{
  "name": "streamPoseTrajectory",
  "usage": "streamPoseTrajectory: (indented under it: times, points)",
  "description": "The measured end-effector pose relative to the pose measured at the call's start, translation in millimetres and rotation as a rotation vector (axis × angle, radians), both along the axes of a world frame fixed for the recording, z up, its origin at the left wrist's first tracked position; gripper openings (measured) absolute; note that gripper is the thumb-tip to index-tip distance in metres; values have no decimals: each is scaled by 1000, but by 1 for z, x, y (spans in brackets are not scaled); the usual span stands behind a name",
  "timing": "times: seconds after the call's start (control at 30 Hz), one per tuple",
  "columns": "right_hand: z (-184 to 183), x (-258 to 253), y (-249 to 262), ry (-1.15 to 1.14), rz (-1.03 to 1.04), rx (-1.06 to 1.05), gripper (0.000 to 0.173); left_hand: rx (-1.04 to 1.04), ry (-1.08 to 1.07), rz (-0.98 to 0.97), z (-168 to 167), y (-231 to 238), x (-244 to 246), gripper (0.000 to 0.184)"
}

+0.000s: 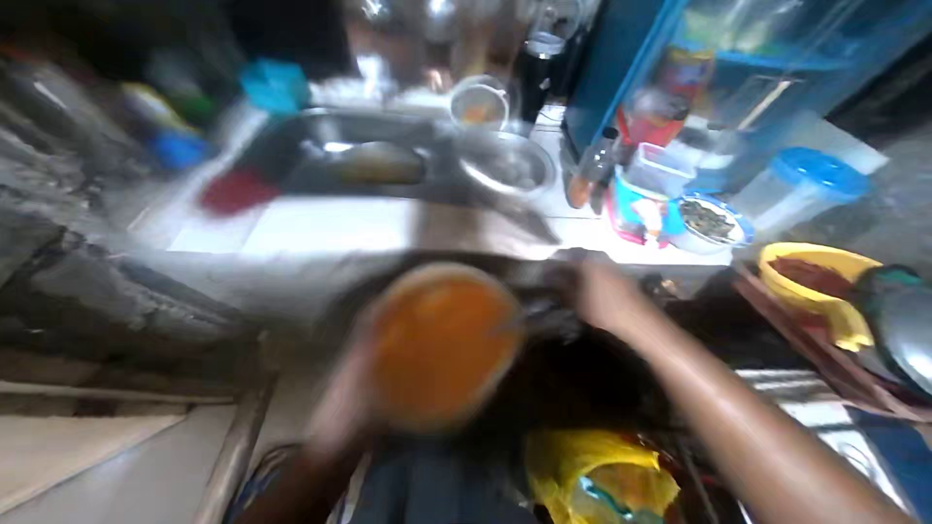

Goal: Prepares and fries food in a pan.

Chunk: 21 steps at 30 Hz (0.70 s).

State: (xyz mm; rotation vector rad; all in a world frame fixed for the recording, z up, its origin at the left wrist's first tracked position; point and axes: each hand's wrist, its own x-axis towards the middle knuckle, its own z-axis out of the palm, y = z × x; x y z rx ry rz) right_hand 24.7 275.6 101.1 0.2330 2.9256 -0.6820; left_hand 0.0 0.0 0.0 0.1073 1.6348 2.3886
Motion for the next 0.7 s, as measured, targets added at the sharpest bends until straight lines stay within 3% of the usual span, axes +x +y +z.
streamPoseTrajectory:
  times: [0.1,0.2,0.43,0.57,0.7]
  points:
    - [-39,-92,-50,-16,108,-117,29,-122,-83,147,-4,-33,-28,55]
    - [-77,-166,-79,-88,39,-36,34,-136,-148,250,-12,-60,-47,55]
    - [-125,-238,-107,-315,-26,272,36,-88,-163,216,-17,-85,-72,53]
    - [-115,-250,-104,-284,-68,219,36,-66,-143,200,-18,-83,-84,55]
    - [-71,-251,-72,36,-15,-50,24,-34,-96,146,-14,-75,-93,58]
